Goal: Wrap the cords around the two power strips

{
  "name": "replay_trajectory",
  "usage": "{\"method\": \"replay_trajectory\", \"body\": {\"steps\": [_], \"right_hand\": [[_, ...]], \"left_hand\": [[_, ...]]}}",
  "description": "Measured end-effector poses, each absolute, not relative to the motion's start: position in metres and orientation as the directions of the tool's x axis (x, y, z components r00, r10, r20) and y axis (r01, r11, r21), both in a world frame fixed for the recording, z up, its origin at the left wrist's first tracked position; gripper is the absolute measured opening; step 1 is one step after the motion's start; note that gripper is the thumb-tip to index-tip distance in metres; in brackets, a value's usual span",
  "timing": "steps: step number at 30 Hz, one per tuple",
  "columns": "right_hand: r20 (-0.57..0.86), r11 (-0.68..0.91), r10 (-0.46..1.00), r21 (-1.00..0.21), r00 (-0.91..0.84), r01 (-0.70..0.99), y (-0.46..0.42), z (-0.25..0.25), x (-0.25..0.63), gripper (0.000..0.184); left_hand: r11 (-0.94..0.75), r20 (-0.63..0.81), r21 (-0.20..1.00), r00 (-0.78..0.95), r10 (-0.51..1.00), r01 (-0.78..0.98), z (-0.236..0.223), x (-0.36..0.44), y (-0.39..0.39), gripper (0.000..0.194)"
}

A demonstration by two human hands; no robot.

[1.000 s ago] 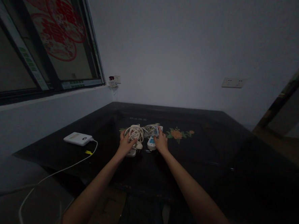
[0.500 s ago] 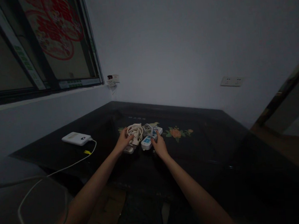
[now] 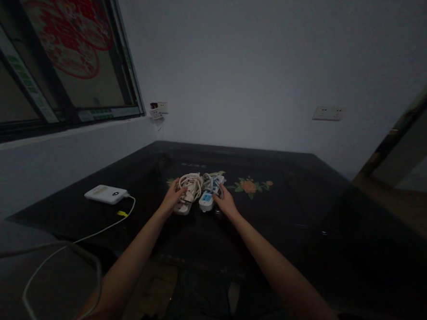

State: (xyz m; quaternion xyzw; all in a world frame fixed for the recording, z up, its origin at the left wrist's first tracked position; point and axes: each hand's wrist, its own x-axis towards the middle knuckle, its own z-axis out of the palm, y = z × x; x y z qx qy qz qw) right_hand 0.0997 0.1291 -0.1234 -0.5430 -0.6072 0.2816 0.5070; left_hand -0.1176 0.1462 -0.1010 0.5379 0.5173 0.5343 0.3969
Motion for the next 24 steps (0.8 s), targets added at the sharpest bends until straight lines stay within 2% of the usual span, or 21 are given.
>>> {"method": "replay_trajectory", "body": {"steps": [7,10,15,18,21,24], "right_hand": [[0.273,0.199,0.954,-0.887,0.125,0.416,0.130,-0.124,0.099,0.061],[0.252,0.192,0.961,-0.904,0.115,0.382,0.132,-0.125,0.108,0.060],[0.195,0.162,0.977,-0.943,0.085,0.292,0.128,-0.122,0.125,0.056],[0.173,0.138,0.980,-0.948,0.101,0.287,0.119,-0.119,0.139,0.051],[0.147,0.113,0.982,-0.959,0.116,0.258,0.107,-0.114,0.157,0.049],[0.127,0.111,0.985,-0.984,0.117,0.138,0.094,-0.103,0.174,0.045]], "left_hand": [[-0.196,0.222,0.952,-0.088,0.971,0.236,-0.100,-0.124,0.147,0.058],[-0.223,0.249,0.944,-0.080,0.965,0.243,-0.099,-0.129,0.146,0.062],[-0.145,0.176,0.967,-0.140,0.974,0.212,-0.098,-0.135,0.146,0.067],[-0.108,0.139,0.975,-0.153,0.978,0.197,-0.096,-0.138,0.145,0.062],[-0.180,0.265,0.935,-0.263,0.928,0.306,-0.084,-0.138,0.135,0.053],[-0.378,0.555,0.801,-0.340,0.759,0.465,-0.057,-0.123,0.113,0.039]]}}
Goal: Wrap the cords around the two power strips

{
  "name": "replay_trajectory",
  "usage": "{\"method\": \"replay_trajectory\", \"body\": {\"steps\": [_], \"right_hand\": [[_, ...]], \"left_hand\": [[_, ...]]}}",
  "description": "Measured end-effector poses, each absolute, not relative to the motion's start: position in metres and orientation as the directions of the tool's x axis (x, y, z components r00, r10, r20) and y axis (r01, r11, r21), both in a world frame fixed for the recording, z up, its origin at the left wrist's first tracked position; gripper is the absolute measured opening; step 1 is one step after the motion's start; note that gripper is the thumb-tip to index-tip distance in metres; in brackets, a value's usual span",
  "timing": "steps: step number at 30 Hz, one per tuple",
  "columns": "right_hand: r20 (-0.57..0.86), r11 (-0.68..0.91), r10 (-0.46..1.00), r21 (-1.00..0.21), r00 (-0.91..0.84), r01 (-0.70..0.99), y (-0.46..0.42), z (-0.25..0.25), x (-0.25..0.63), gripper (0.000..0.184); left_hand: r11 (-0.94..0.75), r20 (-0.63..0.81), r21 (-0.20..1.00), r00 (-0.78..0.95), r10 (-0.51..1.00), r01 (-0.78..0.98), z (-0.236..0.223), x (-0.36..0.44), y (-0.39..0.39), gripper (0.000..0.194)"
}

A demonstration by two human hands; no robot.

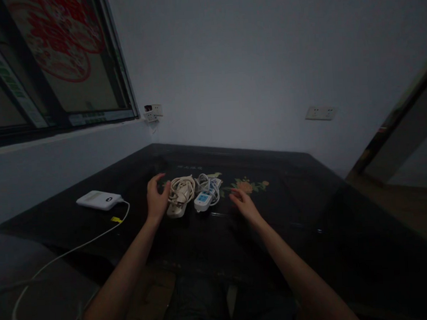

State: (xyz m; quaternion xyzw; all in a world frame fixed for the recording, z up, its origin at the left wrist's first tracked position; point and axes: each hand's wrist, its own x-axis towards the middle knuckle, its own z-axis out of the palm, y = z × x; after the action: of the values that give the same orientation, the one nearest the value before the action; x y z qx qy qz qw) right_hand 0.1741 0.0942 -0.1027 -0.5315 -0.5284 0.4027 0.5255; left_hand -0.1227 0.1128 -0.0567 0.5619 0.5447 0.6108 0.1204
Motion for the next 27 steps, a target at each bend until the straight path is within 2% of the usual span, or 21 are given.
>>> {"method": "replay_trajectory", "body": {"steps": [2,4,6,8,9,12,14,19,27], "right_hand": [[0.145,0.142,0.982,-0.989,0.117,0.033,0.086,-0.092,0.179,0.041],[0.172,0.184,0.977,-0.979,0.124,-0.090,0.078,-0.082,0.177,0.041],[0.185,0.214,0.972,-0.951,0.146,-0.223,0.073,-0.076,0.170,0.043],[0.155,0.210,0.969,-0.928,0.194,-0.307,0.072,-0.078,0.166,0.046],[0.124,0.196,0.965,-0.926,0.230,-0.323,0.072,-0.081,0.165,0.047],[0.021,0.133,0.947,-0.935,0.320,-0.330,0.075,-0.095,0.170,0.048],[0.001,0.118,0.941,-0.938,0.338,-0.326,0.077,-0.104,0.176,0.047],[0.077,0.165,0.925,-0.964,0.371,-0.210,0.080,-0.112,0.178,0.044],[0.077,0.157,0.905,-0.975,0.419,-0.160,0.083,-0.115,0.179,0.041]], "left_hand": [[-0.519,0.620,0.775,-0.270,0.737,0.362,-0.037,-0.096,0.096,0.028],[-0.537,0.546,0.838,-0.114,0.830,0.101,-0.024,-0.055,0.082,0.021],[-0.356,0.377,0.921,0.128,0.918,-0.155,-0.026,-0.003,0.076,0.026],[-0.073,0.162,0.957,0.311,0.936,-0.280,-0.041,0.048,0.076,0.032],[0.033,0.066,0.955,0.321,0.945,-0.294,-0.051,0.070,0.077,0.032],[0.071,0.007,0.959,0.272,0.962,-0.275,-0.084,0.114,0.084,0.033],[0.053,0.015,0.964,0.251,0.968,-0.260,-0.100,0.124,0.088,0.029],[0.020,0.042,0.978,0.290,0.956,-0.208,-0.112,0.114,0.098,0.018],[-0.052,0.092,0.992,0.378,0.921,-0.115,-0.111,0.112,0.110,0.020]]}}
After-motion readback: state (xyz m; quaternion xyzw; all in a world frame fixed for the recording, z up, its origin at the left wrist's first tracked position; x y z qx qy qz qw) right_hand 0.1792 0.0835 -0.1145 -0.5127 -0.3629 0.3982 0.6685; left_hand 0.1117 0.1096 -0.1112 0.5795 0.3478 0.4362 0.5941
